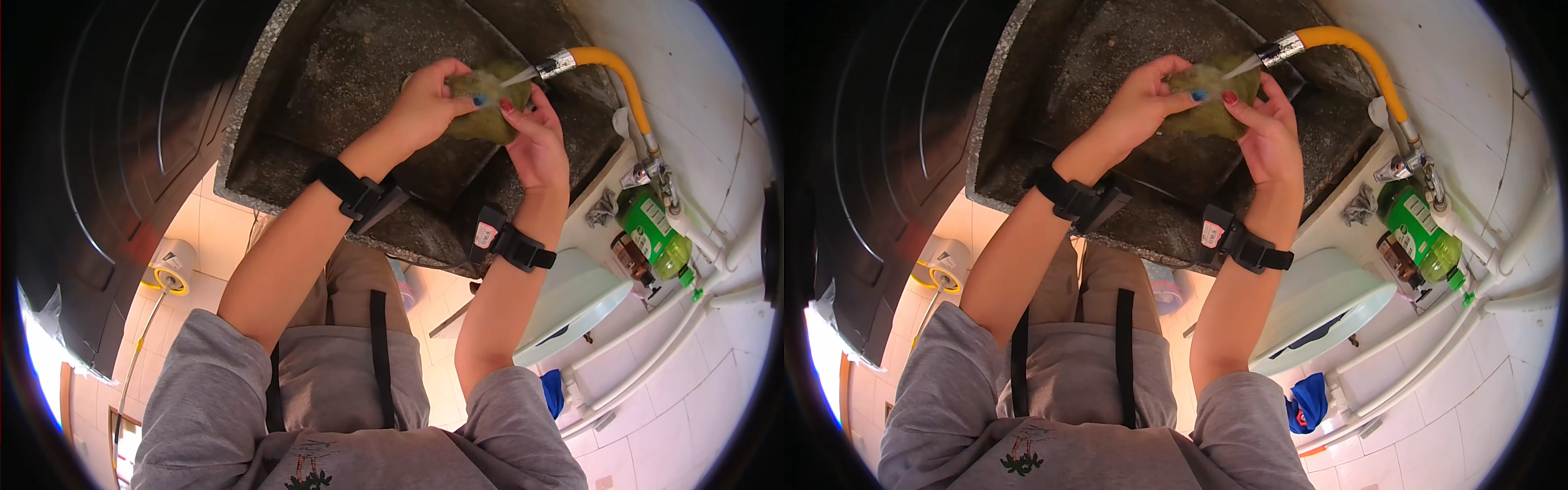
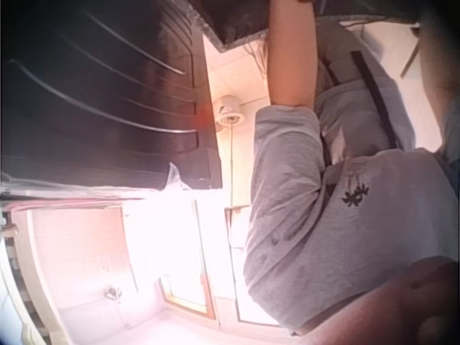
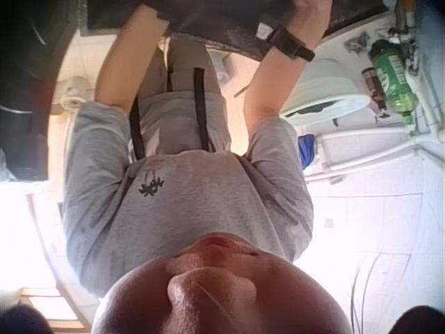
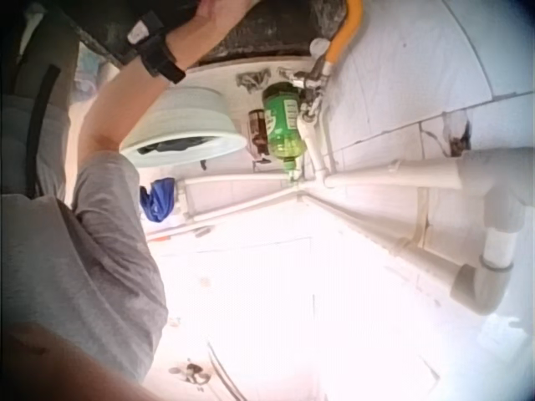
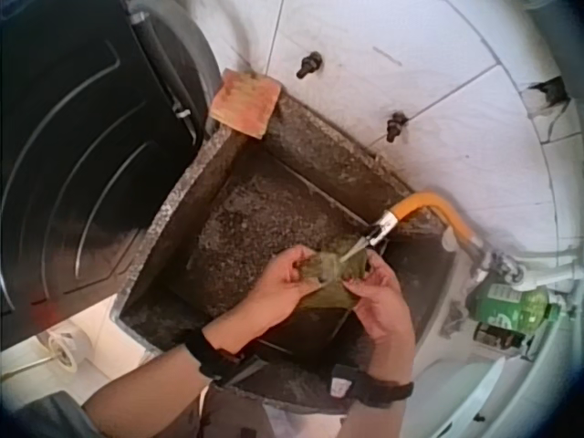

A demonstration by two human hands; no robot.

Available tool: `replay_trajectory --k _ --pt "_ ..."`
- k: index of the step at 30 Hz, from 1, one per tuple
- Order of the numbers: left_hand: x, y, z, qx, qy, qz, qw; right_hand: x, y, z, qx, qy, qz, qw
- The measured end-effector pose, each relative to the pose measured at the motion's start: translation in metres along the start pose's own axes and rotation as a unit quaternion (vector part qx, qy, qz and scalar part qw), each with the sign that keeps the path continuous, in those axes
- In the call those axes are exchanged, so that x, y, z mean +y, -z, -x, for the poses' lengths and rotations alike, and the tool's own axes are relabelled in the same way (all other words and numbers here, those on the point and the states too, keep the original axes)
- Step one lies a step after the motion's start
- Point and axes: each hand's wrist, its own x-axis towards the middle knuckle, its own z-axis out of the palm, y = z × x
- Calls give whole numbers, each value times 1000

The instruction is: Clean the surfaces of the washing machine and nearby wall using a cloth and spray.

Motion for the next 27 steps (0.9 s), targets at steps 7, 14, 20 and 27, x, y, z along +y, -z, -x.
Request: replay_trajectory --k 7,14,20,27 --pt "16 1 -3 30 -96 -45 994 1 9 -10 45 -61 -16 997" --pt "8 -5 -16 -1 -113 -171 979 15 -1 -3 106 76 -34 991" --pt "11 -25 -25 -54 -139 -49 988 21 -2 12 131 101 -67 984" --pt "10 -42 -39 -46 -57 -13 997 27 3 19 135 102 -130 977"
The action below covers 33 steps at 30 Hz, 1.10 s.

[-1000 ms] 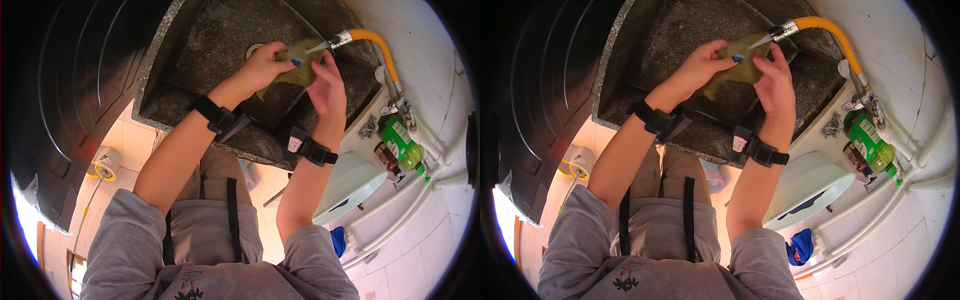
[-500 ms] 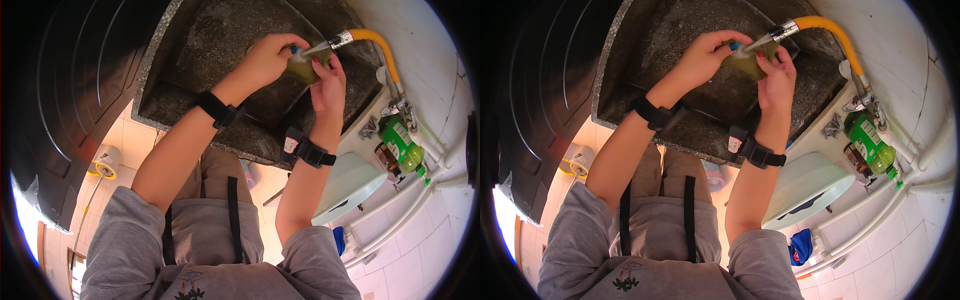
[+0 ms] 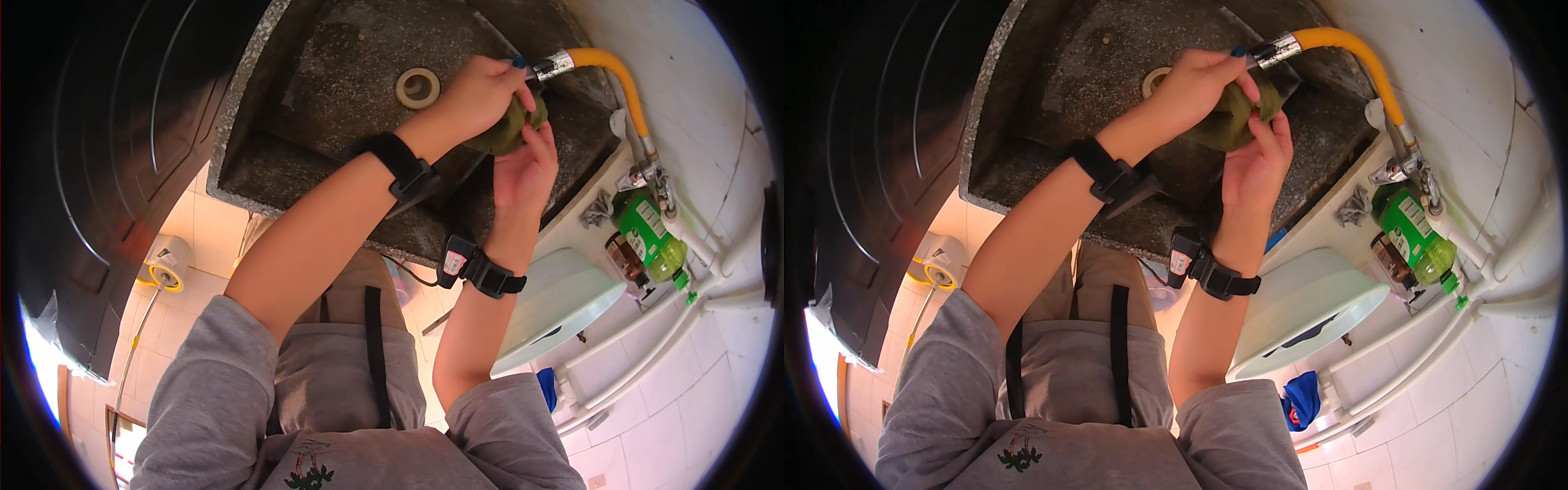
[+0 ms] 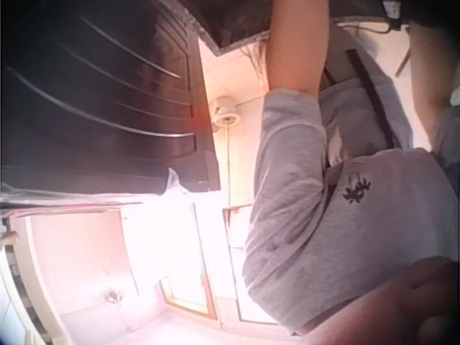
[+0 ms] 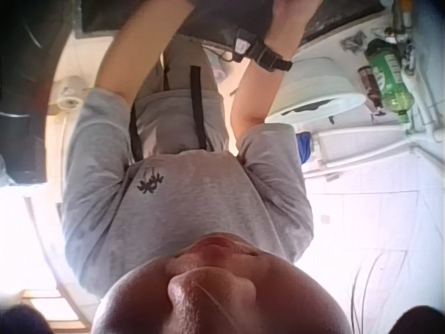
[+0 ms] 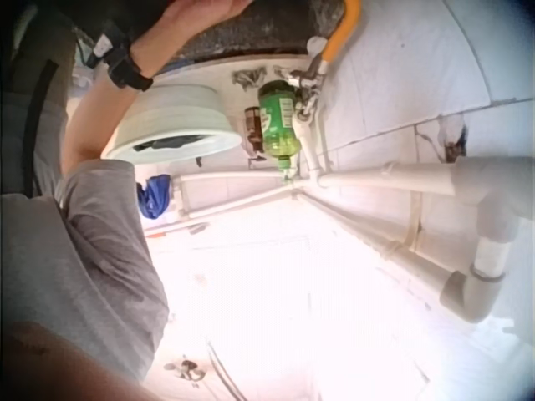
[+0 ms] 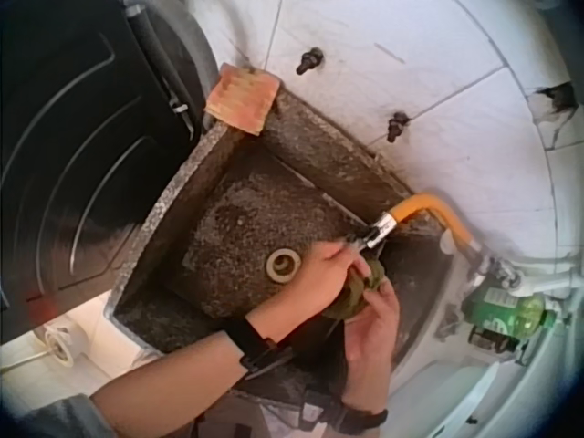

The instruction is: Clean the surfaces of the washing machine and nearby wall using a cloth and spray.

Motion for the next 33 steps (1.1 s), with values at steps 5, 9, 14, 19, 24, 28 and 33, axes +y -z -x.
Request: replay_trajectory --k 5,9,14,19,24,28,33 --pt "0 -3 -8 -9 45 -12 999 4 6 -5 45 -26 -18 998" --pt "-3 -4 -9 -35 99 25 994 4 7 -10 93 -51 -47 993" --pt "-15 -1 -1 -40 39 -10 998 7 9 -13 95 -37 -28 994" --pt "4 18 24 -37 56 -28 997 -5 4 -14 47 -23 -81 995" --pt "-4 29 42 -10 -33 -84 996 2 3 -23 -78 -106 -74 989" --pt "18 36 58 9 -18 -143 989 11 -8 -31 -80 -113 -2 990" --pt "26 40 64 9 -23 -167 986 30 -14 -40 22 -66 -13 998"
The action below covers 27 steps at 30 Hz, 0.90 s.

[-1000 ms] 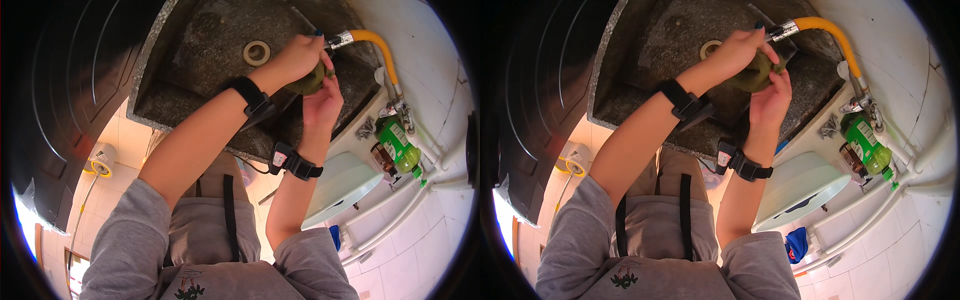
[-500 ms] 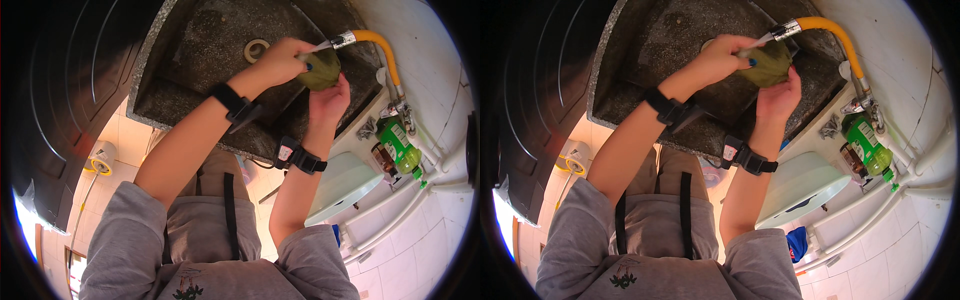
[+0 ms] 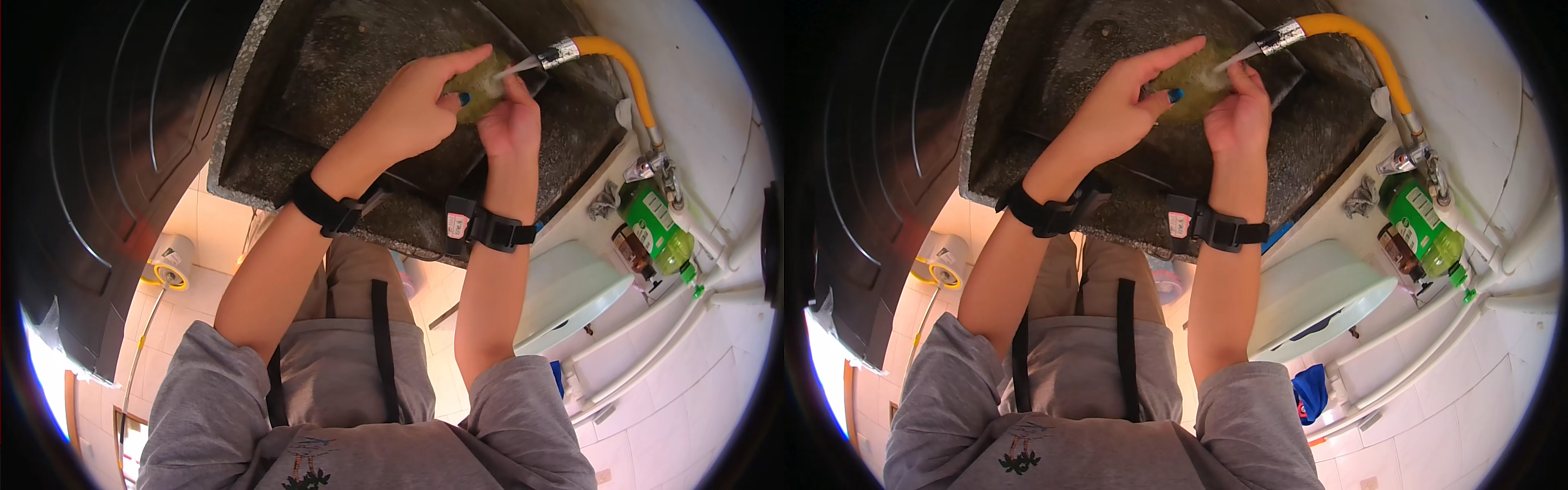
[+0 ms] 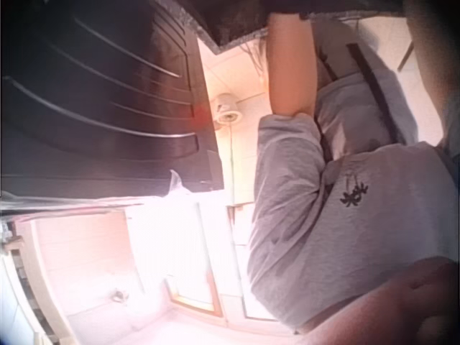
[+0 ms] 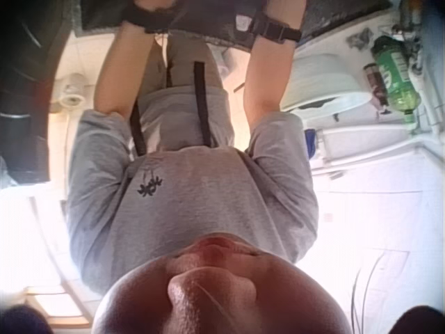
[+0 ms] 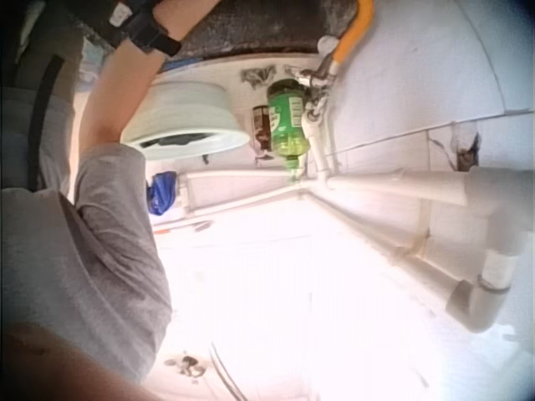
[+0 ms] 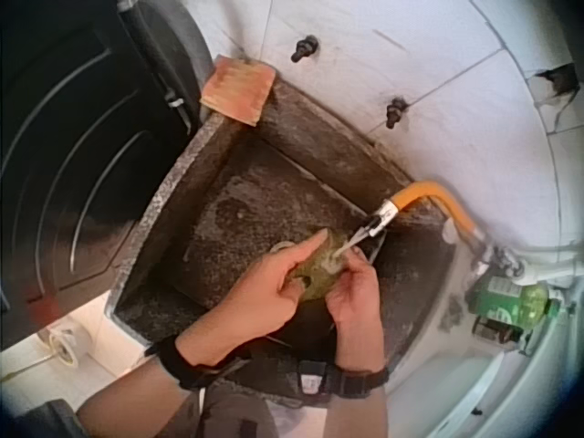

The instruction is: Clean the surfaces of the washing machine and nearby wall using a cloth and spray.

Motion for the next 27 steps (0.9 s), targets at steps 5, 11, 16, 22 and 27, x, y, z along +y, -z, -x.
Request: replay_trajectory --k 5,11,16,22,27 --pt "-8 3 1 1 -2 32 999 2 -5 5 -2 -64 -143 988" --pt "-6 12 16 -28 -1 115 993 0 -5 8 -35 -1 40 999" --pt "-8 13 14 -39 1 175 984 4 0 5 1 -40 -91 995" --pt "-4 14 4 -47 14 121 992 -23 0 8 -158 -143 187 959" --pt "-19 20 -3 51 129 -50 989 -25 2 1 -107 -109 73 986"
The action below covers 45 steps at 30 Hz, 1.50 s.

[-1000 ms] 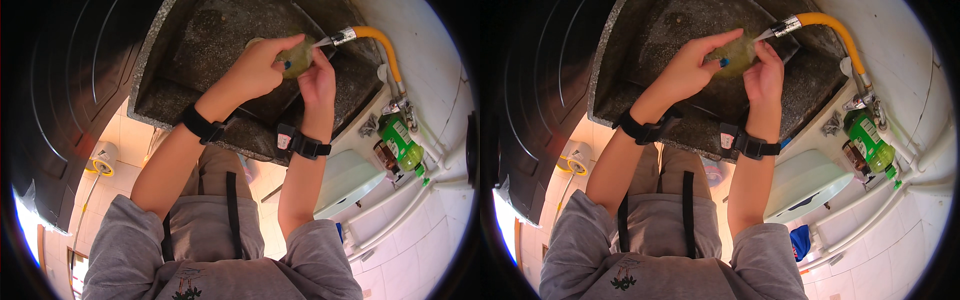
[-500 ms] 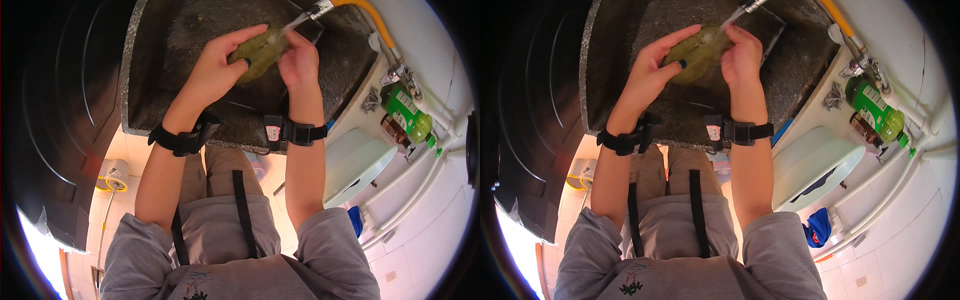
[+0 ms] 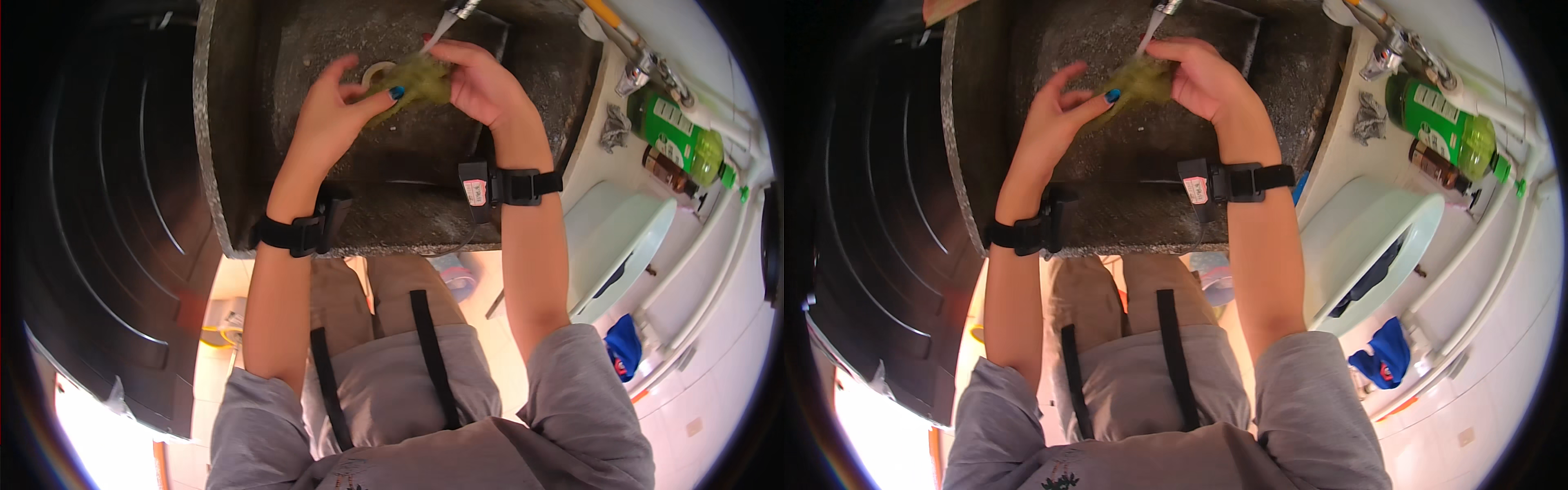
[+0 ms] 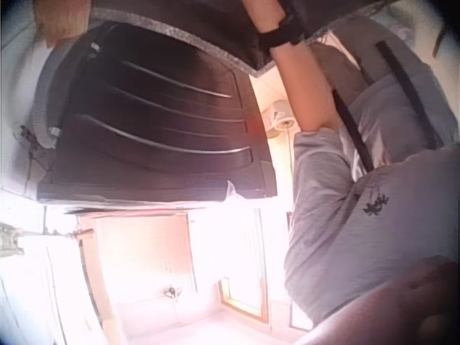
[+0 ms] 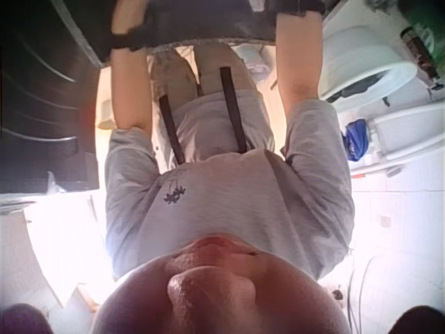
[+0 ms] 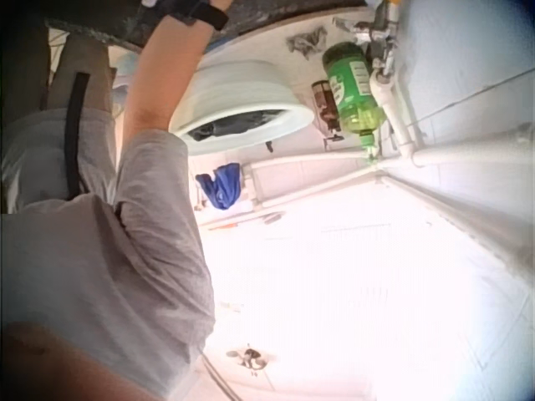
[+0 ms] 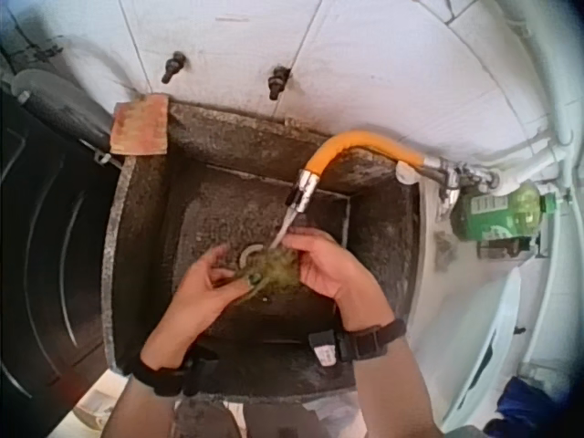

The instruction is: Clean the surfaces of the washing machine and nearby wall using a cloth and spray.

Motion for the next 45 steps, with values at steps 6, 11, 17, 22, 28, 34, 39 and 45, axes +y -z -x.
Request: replay_trajectory --k 6,11,17,22,28,34,39,45 --pt "-11 -1 -16 -188 71 24 979 -4 5 -15 -20 42 -143 989" --pt "-8 -10 -19 -193 79 180 961 -2 12 -26 -5 66 -257 964" --pt "-8 -23 -30 -118 157 463 864 18 9 -7 58 185 -278 941" --pt "-2 -43 -34 -166 113 513 834 57 -7 21 156 306 11 939" --pt "-6 -45 -34 -160 159 463 857 73 -18 44 219 424 483 734" --pt "6 -33 -43 -124 288 473 823 63 10 54 265 359 284 848" --pt "14 -12 -48 -198 359 413 813 55 12 29 124 287 150 938" --pt "42 -16 -43 -246 300 205 899 40 6 2 -23 238 97 966"
